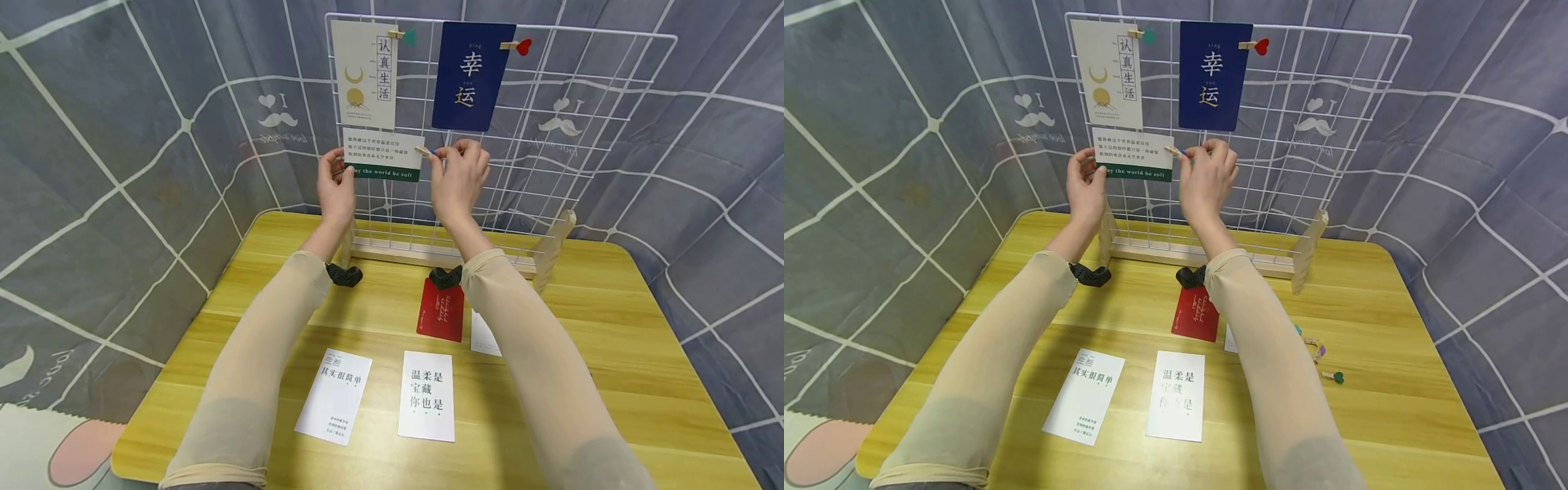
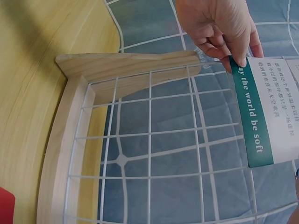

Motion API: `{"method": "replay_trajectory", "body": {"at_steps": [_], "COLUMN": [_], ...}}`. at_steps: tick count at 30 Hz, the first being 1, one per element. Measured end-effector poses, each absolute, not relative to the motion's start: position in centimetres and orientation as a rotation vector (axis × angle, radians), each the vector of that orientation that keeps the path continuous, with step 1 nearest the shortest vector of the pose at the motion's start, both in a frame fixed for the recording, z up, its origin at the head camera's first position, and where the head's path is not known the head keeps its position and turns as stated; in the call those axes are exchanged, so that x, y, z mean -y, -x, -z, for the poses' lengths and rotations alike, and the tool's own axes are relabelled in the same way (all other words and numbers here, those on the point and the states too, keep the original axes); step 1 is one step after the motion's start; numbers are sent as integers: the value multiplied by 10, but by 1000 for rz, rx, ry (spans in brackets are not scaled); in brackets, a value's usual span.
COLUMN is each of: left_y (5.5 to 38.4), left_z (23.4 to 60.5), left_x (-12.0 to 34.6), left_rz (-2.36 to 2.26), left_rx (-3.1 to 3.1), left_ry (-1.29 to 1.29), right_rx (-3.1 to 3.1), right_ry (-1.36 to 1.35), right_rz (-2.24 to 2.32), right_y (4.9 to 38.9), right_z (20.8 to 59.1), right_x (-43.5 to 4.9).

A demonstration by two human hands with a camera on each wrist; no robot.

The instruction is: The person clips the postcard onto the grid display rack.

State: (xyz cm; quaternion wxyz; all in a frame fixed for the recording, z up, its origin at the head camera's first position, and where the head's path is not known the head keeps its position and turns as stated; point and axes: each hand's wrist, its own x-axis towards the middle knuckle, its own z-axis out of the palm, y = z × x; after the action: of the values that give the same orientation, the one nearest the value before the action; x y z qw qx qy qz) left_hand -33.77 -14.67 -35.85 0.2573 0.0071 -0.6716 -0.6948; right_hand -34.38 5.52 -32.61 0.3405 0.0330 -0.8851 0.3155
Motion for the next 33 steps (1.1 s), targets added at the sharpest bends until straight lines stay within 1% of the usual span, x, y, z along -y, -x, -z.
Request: {"method": "replay_trajectory", "body": {"at_steps": [19, 33], "left_y": [336, 334], "left_z": [359, 360], "left_x": [147, 146], "left_rz": [1765, 1780], "left_rx": [1878, 1833], "left_ry": [-41, -35], "right_rx": [2320, 2261], "right_ry": [-83, -153], "right_rz": [-818, -834], "right_y": [342, 336], "right_z": [324, 333], "right_x": [-55, -61]}}
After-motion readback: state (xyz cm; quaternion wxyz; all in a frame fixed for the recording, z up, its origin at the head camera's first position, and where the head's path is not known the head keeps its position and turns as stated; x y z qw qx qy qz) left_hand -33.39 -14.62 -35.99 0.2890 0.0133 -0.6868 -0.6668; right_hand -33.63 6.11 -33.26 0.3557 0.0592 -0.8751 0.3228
